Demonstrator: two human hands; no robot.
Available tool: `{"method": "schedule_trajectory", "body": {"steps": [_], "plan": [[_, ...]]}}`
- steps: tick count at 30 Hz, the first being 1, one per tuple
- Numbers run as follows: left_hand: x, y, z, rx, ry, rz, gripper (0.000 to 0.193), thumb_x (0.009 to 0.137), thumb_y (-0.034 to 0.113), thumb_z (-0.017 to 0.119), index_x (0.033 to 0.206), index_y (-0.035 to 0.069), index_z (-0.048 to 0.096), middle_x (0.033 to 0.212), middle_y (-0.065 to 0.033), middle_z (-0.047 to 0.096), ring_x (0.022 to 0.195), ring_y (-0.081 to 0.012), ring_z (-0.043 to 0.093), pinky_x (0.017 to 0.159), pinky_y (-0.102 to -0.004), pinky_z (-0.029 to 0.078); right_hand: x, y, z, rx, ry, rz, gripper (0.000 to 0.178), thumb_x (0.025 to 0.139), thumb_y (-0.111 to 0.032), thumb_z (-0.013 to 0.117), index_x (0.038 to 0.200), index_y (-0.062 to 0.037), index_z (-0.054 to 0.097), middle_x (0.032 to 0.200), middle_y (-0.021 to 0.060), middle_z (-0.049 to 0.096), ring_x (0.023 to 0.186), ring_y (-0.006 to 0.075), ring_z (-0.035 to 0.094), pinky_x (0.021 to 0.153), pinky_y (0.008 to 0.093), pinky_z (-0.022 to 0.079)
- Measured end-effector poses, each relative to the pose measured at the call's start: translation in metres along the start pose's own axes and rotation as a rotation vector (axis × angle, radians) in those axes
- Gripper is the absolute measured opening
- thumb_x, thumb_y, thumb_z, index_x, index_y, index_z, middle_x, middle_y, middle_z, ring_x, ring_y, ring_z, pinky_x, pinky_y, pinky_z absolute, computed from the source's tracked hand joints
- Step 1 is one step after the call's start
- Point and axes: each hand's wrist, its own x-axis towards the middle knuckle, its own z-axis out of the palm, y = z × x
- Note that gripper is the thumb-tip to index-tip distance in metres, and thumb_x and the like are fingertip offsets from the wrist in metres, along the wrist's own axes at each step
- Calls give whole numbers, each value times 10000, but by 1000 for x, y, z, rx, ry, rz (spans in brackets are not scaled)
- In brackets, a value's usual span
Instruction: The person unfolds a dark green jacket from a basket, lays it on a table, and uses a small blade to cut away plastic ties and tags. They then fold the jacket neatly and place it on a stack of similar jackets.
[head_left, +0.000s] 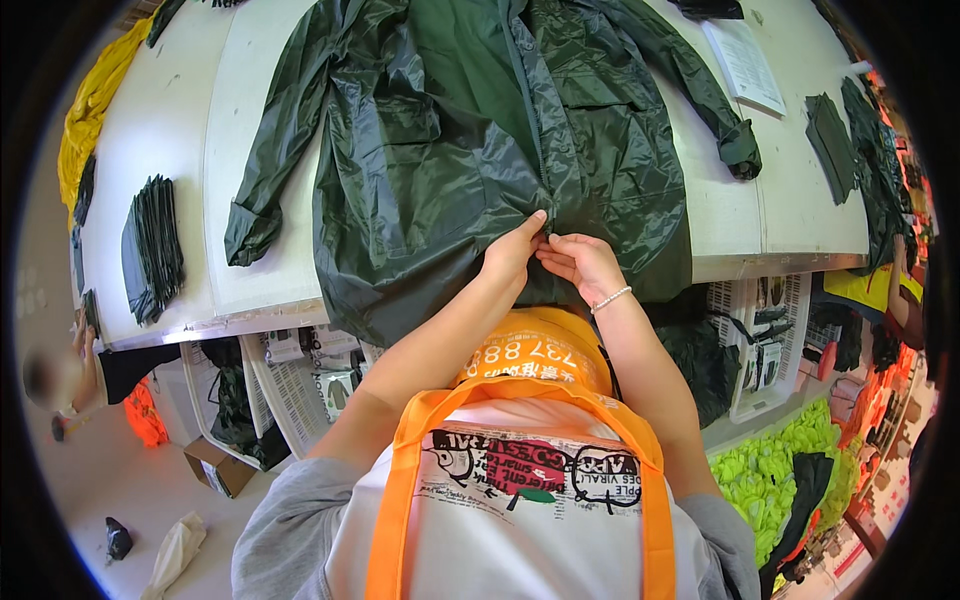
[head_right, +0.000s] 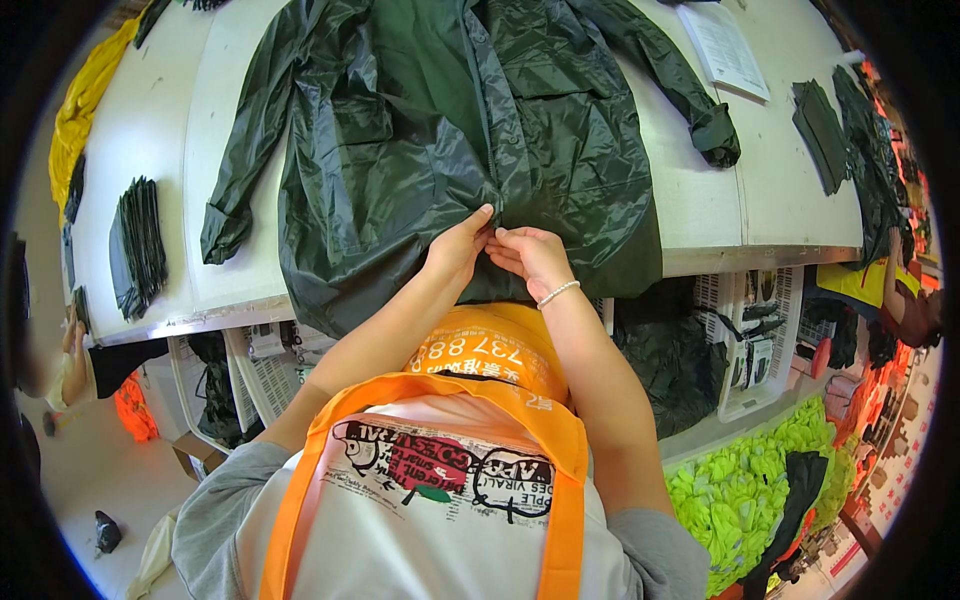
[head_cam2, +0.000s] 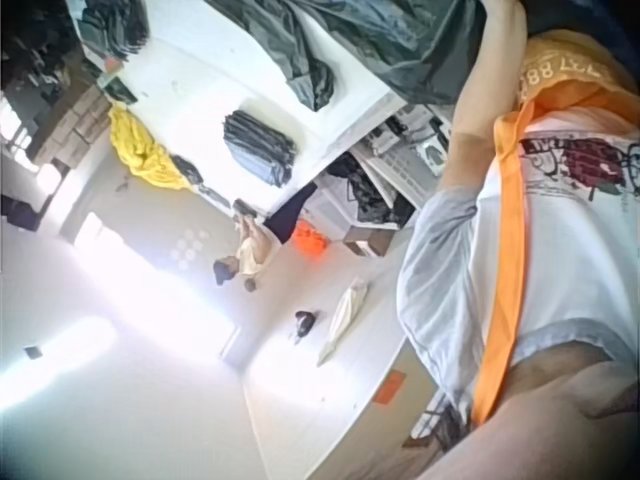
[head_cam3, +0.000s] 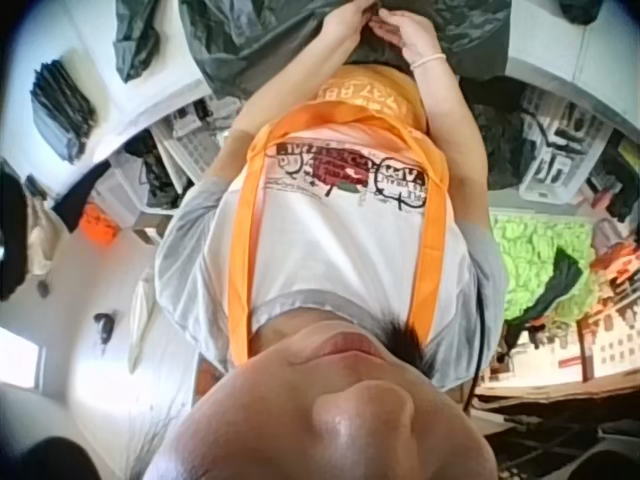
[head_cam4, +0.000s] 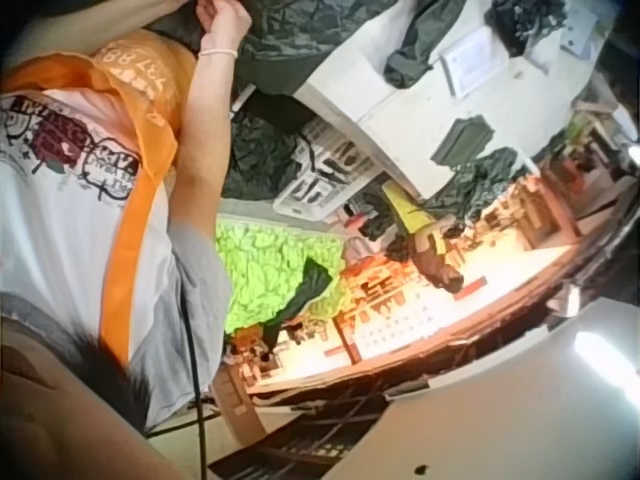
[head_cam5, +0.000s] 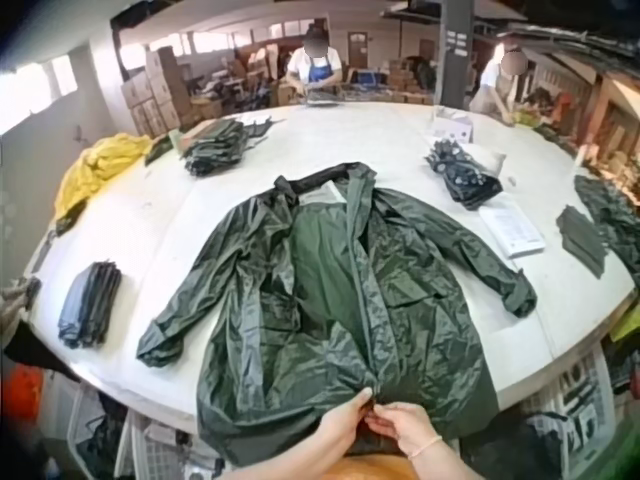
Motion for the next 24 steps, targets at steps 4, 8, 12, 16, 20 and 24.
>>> {"method": "schedule_trajectory", "body": {"steps": [4, 8, 12, 16, 20, 24], "plan": [[-1, -3, -7, -14, -27, 5, 233, 880, 168, 657, 1036, 7, 595, 1044, -82, 601, 995, -185, 562, 926, -305, 436, 3, 6, -7, 75, 2, -8, 74, 877, -67, 610, 857, 3, 601, 901, 138, 677, 862, 203, 673, 800, 290, 546], [-10, 3, -8, 3, -78, 25, 171, 887, 147, 640, 996, 16, 622, 1016, -79, 621, 993, -176, 570, 933, -302, 441, 2, 3, -8, 140, 21, -60, 68, 861, -52, 629, 826, -14, 585, 883, 140, 680, 824, 199, 678, 760, 274, 554], [-12, 3, -12, 3, -128, 32, 147, 886, 135, 637, 978, 21, 636, 998, -68, 630, 988, -166, 573, 931, -295, 443, -2, -5, -5, 159, 28, -87, 89, 835, -43, 665, 817, -21, 581, 846, 139, 682, 766, 183, 681, 695, 248, 565], [-12, 2, -13, 31, -108, 38, 149, 885, 130, 638, 985, 20, 638, 995, -62, 637, 976, -166, 580, 924, -289, 444, -2, -3, -2, 155, 43, -83, 97, 830, -46, 675, 818, -19, 583, 829, 128, 683, 748, 180, 681, 674, 240, 565], [-11, -2, -16, 161, -75, 216, 196, 866, 147, 664, 1010, 16, 642, 1014, -62, 642, 939, -160, 596, 867, -281, 467, 0, 0, 1, 189, 57, -83, 103, 825, -55, 684, 823, -19, 587, 852, 117, 677, 778, 182, 680, 691, 247, 561], [-15, -11, -18, 570, -3, 655, 254, 824, 155, 707, 1028, 18, 644, 1031, -59, 644, 908, -156, 597, 811, -283, 482, -2, 3, 2, 250, 49, -78, 112, 824, -68, 691, 838, -19, 591, 880, 106, 670, 806, 185, 676, 704, 256, 554]]}}
